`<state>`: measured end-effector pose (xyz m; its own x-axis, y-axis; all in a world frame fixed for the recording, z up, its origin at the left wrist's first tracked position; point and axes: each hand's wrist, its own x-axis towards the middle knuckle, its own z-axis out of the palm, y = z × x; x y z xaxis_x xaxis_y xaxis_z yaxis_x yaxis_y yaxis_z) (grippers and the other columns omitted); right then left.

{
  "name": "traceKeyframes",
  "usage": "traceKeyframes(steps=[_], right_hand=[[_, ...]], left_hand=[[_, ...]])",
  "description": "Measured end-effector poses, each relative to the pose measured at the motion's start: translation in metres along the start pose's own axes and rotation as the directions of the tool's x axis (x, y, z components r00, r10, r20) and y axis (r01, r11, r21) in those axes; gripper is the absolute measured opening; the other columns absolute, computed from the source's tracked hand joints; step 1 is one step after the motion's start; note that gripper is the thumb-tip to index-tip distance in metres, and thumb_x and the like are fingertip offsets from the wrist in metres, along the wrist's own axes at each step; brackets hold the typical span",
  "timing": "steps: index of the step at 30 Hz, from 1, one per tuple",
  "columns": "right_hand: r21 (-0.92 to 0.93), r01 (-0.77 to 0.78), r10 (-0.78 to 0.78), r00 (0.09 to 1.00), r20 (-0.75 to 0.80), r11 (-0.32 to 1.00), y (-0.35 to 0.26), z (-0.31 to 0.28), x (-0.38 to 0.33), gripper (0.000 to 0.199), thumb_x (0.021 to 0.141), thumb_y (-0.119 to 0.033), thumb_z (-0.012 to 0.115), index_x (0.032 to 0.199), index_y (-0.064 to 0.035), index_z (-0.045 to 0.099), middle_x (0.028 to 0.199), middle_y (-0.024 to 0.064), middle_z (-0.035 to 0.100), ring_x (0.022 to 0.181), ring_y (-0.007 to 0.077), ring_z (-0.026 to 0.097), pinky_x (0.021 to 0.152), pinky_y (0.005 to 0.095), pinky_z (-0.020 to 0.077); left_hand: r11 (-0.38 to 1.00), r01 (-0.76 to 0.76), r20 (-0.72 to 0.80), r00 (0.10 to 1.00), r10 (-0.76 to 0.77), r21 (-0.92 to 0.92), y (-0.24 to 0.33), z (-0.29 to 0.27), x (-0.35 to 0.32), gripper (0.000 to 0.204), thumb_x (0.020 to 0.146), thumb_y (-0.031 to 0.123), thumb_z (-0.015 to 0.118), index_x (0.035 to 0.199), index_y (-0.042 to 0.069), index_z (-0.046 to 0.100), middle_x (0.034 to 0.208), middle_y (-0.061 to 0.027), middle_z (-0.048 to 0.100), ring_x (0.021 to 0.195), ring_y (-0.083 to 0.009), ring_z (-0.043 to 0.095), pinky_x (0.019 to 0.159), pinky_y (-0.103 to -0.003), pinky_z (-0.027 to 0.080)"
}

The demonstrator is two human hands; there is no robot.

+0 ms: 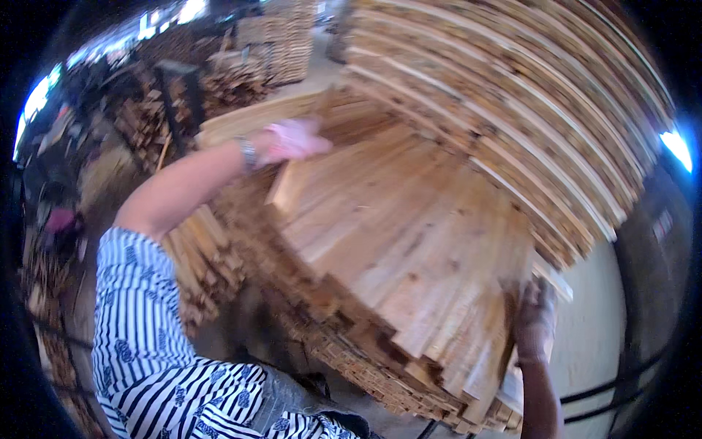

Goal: The person picks up bundles of wooden planks from a large stack and carries them to a nearby metal rack. They place the planks onto the rack, arranging them vertically in a row.

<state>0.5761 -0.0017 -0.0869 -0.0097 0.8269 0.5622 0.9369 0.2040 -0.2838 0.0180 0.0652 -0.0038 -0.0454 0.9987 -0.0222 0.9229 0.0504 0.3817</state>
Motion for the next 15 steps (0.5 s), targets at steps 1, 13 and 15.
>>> traceKeyframes(steps=[1, 13, 15], right_hand=[[0.073, 0.104, -0.099, 0.993, -0.066, 0.992, 0.003, -0.007, -0.005, 0.046, 0.103, -0.035, 0.045, 0.132, 0.0001, 0.052, 0.131, 0.0181, 0.057, 0.119, 0.0307, 0.054, 0.103, 0.0401, 0.0398], [0.656, 0.297, -0.720, 0.311, 0.620, 0.694, -0.385, 0.007, -0.127, 0.056, 0.094, -0.049, 0.050, 0.107, 0.0033, 0.065, 0.102, 0.0171, 0.066, 0.099, 0.0282, 0.065, 0.086, 0.0380, 0.0493], [0.619, -0.019, -0.588, 0.292, 0.755, 0.785, -0.398, 0.080, -0.169, 0.044, 0.094, -0.034, 0.054, 0.113, 0.0055, 0.061, 0.106, 0.0169, 0.067, 0.097, 0.0256, 0.066, 0.086, 0.0356, 0.0513]], left_hand=[[0.991, -0.072, -0.065, 0.995, 0.080, 0.112, -0.018, 0.017, 0.010, 0.074, 0.093, 0.050, 0.049, 0.147, -0.001, 0.037, 0.150, -0.0275, 0.035, 0.140, -0.0356, 0.036, 0.115, -0.041, 0.031], [0.420, -0.851, -0.809, 0.473, 0.350, -0.316, -0.136, 0.103, -0.227, 0.043, 0.090, 0.008, 0.063, 0.132, 0.002, 0.053, 0.137, -0.0193, 0.052, 0.126, -0.0343, 0.052, 0.106, -0.044, 0.041], [0.494, -0.751, -0.663, 0.642, 0.386, -0.439, -0.196, 0.150, -0.264, 0.040, 0.095, 0.015, 0.058, 0.133, 0.004, 0.054, 0.132, -0.0174, 0.057, 0.122, -0.0342, 0.055, 0.104, -0.043, 0.043]])
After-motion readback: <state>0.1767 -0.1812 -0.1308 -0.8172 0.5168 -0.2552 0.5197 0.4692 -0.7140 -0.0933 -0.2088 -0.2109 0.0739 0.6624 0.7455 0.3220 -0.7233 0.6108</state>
